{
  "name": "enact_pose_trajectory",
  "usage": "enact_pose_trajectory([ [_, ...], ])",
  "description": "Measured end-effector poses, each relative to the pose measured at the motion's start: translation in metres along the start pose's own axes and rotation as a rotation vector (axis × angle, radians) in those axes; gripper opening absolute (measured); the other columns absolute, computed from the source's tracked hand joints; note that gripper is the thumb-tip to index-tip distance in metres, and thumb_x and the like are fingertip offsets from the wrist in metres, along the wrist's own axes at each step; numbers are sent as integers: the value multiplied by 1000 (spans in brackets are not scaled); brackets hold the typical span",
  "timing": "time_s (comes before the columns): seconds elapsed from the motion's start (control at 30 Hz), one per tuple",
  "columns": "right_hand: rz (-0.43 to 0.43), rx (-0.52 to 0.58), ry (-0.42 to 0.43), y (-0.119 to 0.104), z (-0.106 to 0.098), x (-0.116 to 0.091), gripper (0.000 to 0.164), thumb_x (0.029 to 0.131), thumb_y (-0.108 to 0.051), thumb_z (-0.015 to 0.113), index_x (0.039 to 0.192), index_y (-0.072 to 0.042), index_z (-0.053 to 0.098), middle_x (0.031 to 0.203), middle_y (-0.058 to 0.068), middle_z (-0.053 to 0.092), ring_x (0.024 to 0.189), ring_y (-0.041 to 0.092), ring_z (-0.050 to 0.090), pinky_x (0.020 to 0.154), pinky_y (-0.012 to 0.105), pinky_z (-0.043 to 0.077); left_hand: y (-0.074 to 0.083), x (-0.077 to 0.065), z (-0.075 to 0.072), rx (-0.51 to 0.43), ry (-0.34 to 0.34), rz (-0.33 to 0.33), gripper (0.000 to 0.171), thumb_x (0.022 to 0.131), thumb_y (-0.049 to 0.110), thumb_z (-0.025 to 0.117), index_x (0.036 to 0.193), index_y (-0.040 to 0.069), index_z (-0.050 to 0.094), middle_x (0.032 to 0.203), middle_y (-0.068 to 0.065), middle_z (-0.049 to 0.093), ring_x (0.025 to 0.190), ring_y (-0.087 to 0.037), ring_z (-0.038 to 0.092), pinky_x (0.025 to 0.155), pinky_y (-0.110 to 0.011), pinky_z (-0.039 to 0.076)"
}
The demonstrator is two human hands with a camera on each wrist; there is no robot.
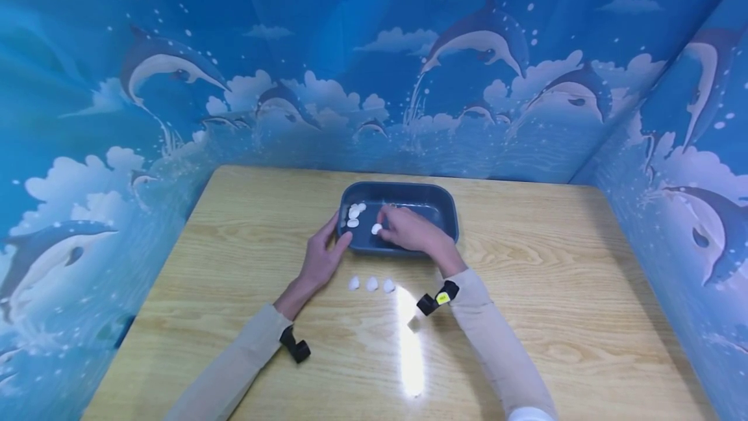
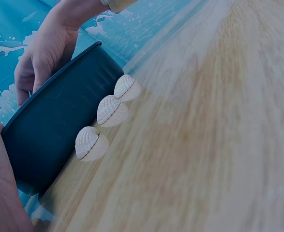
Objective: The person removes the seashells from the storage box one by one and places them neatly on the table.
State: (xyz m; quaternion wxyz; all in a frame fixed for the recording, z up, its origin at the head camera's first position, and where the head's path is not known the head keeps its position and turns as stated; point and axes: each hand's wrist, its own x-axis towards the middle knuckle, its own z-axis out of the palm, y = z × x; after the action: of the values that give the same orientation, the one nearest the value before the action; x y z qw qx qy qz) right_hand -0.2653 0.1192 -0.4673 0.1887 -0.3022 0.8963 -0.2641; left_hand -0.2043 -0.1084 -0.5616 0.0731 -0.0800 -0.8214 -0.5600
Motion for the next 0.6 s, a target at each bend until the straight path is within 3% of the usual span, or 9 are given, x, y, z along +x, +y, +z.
enact_pose_trajectory([
  [0.6,-83,13,63,-13,1,-28,19,105,-22,66,119,-9,63,68,-4,52,56,10,46,51,26,39,-1,0,0,-42,8,31,66,106,27,61,162,8,32,168,-13,34,155,-21,33,127,-41,29],
])
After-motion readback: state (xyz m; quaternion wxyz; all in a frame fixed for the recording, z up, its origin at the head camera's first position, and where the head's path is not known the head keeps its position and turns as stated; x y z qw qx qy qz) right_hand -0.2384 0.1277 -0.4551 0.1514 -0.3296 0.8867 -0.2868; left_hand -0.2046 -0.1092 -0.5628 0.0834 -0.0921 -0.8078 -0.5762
